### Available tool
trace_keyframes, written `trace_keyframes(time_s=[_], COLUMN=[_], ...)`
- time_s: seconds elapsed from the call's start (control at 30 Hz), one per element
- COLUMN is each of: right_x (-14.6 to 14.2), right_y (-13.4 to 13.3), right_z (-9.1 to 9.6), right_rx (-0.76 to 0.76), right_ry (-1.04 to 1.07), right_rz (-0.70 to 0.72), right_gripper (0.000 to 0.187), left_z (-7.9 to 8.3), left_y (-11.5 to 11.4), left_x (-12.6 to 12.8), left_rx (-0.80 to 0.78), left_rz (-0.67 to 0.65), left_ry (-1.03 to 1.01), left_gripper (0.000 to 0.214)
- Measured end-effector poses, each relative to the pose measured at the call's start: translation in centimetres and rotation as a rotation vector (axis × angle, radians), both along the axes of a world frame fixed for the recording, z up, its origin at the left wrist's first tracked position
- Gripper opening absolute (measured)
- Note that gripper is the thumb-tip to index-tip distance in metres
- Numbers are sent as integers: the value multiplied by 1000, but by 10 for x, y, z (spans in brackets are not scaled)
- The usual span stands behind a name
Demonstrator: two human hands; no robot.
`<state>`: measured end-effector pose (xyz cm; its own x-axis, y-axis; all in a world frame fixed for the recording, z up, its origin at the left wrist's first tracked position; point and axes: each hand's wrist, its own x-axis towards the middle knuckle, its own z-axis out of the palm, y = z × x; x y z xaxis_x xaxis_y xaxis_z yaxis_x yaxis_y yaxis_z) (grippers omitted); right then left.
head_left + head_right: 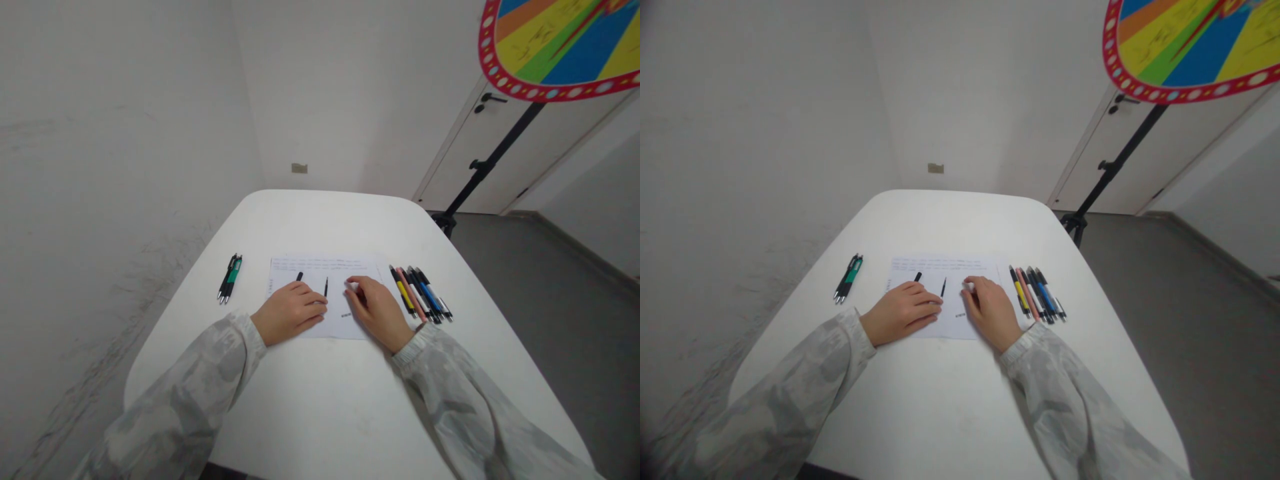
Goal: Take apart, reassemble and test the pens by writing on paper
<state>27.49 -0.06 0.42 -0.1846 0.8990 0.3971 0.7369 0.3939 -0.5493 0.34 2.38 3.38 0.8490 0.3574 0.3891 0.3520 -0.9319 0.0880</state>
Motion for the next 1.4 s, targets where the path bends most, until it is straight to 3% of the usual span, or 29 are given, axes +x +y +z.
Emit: trace_keyframes(time_s=[0.4,0.7,1.23,1.4], right_x=[2,5,5,5], right_y=[-4,-7,-5,-9], right_z=[6,11,8,14], right_rx=[3,67,129,158], right_ry=[39,-20,-138,-91], right_rz=[20,16,-76,18], right_gripper=[12,20,17,22], left_z=[-2,-2,2,5], left_y=[1,0,-1,0], left_x=[-1,-2,-3,-6], left_rx=[20,28,22,46], left_rz=[-2,-7,-12,10], left_ry=[5,-3,-27,-64], left_gripper=[19,18,19,19])
